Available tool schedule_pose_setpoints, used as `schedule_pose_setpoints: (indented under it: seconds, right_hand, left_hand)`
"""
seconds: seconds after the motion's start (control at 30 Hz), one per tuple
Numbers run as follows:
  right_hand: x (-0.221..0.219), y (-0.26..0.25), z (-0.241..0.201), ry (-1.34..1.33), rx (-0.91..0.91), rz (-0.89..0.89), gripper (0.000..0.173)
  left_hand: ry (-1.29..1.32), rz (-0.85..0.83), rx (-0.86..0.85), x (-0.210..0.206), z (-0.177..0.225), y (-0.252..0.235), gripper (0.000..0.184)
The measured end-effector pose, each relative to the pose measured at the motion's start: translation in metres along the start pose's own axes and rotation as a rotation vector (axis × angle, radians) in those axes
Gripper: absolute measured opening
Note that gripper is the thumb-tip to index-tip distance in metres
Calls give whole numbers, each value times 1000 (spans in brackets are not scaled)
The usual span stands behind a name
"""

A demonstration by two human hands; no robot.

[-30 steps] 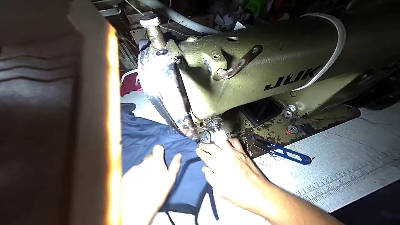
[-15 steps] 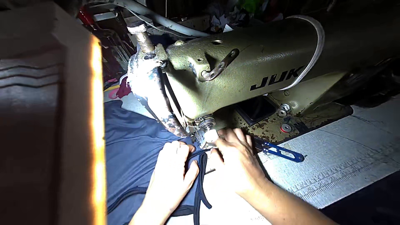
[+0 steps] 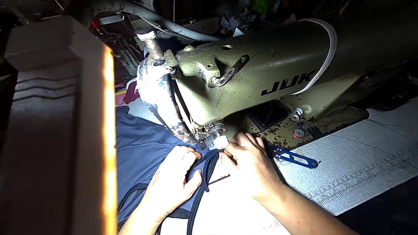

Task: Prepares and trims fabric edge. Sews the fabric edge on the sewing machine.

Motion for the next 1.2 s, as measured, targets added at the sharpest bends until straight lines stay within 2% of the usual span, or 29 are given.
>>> schedule_pose_setpoints:
  seconds: [0.07,0.17,0.23,0.33,0.43,0.5,0.57,0.63,0.67,0.8,0.93,1.03,1.2]
  right_hand:
    - [4,2,-2,-74,128,2,14]
    - [0,3,-14,-77,305,-204,22]
    - [-2,1,-16,-9,214,-272,20]
    - [-1,-2,0,110,-25,-71,14]
    - [4,-3,9,111,-164,-17,9]
    - [9,-2,4,49,-50,36,13]
    - [10,1,-4,-83,179,41,15]
    - [5,4,-9,-141,363,-50,22]
    - [2,5,-10,-111,388,-114,24]
    - [-3,4,-6,-20,283,-247,26]
    - [-2,5,-6,-118,285,-277,26]
    - [1,3,-6,-189,240,-408,28]
    - [3,1,-7,-222,226,-529,29]
  left_hand:
    - [3,4,-4,0,-1,0,37]
    - [23,31,22,-1,-3,0,34]
    - [41,51,35,-3,-5,0,31]
    - [66,69,38,-4,-7,-1,28]
    - [84,76,40,-4,-8,-2,27]
    - [111,81,41,-3,-8,-2,27]
    - [132,87,44,-3,-7,-2,28]
    - [143,90,56,-2,-8,-2,28]
    - [150,91,59,-3,-8,-2,27]
    - [132,75,102,-4,-7,-2,28]
    - [98,109,116,-2,3,-5,28]
    - [216,154,144,2,15,-7,25]
    - [378,99,194,-9,23,-7,21]
Point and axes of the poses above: each hand's wrist, its own y-axis away from the middle knuckle, its own x-axis out of the back of the hand, z = x × y, the point moved 3 cm from there along -y, towards the middle knuckle, and after that the axes turned 13 degrees about -z, right-handed, at the moved point
